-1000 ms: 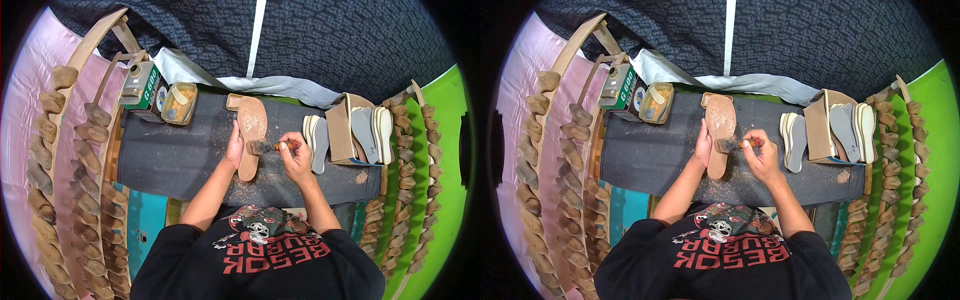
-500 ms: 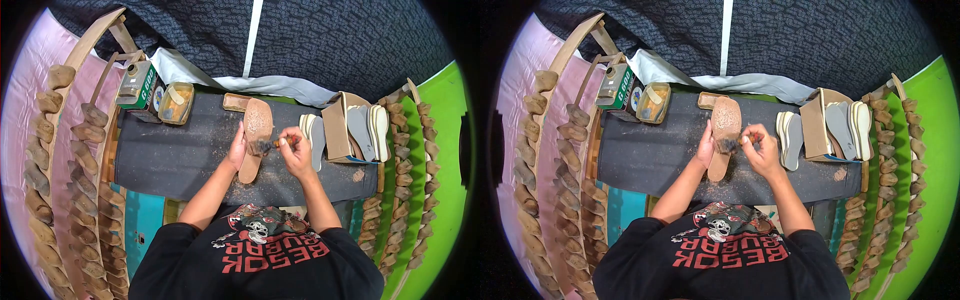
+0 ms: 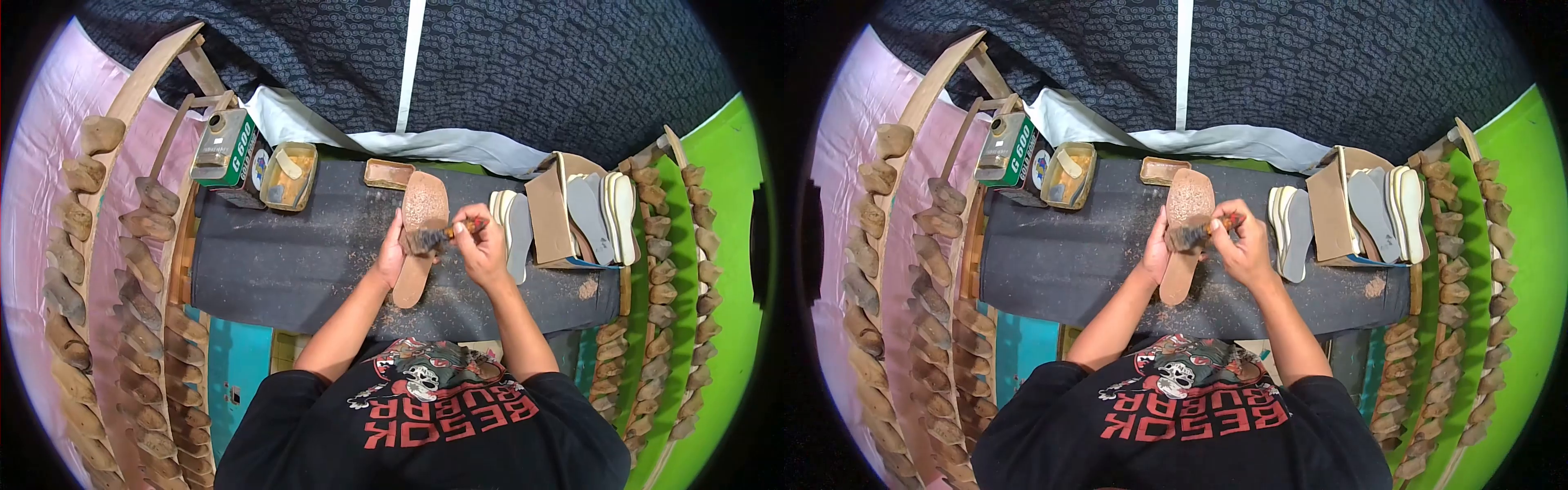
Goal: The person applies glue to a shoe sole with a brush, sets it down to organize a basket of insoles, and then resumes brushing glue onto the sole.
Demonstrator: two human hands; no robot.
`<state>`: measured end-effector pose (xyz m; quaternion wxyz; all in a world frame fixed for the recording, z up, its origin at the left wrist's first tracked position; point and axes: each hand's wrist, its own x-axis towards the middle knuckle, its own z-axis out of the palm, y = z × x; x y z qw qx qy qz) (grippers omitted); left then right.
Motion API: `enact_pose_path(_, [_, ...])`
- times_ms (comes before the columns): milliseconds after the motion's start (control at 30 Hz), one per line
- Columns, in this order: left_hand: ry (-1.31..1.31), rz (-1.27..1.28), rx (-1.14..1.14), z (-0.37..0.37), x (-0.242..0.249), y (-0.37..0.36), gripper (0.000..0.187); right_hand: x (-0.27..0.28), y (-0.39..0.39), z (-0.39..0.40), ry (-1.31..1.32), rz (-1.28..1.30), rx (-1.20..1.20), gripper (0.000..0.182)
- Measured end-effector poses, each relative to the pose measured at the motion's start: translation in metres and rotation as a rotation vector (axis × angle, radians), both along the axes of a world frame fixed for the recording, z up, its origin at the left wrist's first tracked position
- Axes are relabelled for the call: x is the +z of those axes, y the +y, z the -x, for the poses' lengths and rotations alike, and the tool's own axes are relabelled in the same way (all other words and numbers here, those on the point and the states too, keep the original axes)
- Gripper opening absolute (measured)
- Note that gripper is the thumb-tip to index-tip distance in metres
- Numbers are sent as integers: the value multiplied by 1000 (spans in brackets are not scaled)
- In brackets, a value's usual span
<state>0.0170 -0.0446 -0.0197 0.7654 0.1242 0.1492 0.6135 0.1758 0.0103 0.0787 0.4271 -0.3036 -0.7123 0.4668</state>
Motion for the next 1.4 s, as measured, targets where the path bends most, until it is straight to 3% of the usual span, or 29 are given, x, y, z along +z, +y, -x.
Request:
enact_pose_path(67, [61, 123, 79, -1, 13, -4, 72, 0, 1, -1, -74, -43, 19, 7])
enact_pose_path(167, [63, 43, 39, -3, -6, -2, 69, 3, 18, 12, -10, -18, -42, 8])
enact_pose_path(333, [93, 87, 56, -9, 5, -5, 66, 13, 30, 26, 89, -18, -161, 8])
enact_pose_path(400, [59, 60, 51, -7, 3, -6, 67, 11, 22, 20, 121, -14, -129, 7])
enact_pose_path(467, [72, 60, 63, -4, 0, -5, 68, 9, 13, 9, -28, 89, -8, 7])
enact_pose_path(500, [91, 60, 63, -2, -1, -5, 70, 6, 12, 10, -36, 9, -9, 6])
enact_pose_path(633, [96, 64, 103, 3, 1, -2, 73, 6, 13, 14, 105, 86, -164, 7])
enact_pose_path(767, [94, 119, 225, 9, 3, 5, 72, 0, 3, -3, 46, 80, -75, 9])
enact_pose_path(933, [125, 108, 171, 7, 1, 7, 73, -1, 2, -11, -20, -11, -206, 9])
enact_pose_path(1033, [145, 59, 119, -3, -7, 7, 74, 2, -2, 5, 145, 128, -220, 12])
enact_pose_path(1167, [118, 110, 170, -4, 4, 9, 75, -6, 0, -2, 38, 12, -205, 9])
enact_pose_path(1233, [77, 157, 208, -1, 1, 8, 75, 3, 0, -6, -50, -173, -288, 8])
enact_pose_path(1400, [104, 11, 99, 7, -12, 6, 75, -4, 9, -2, 12, -93, -322, 8])
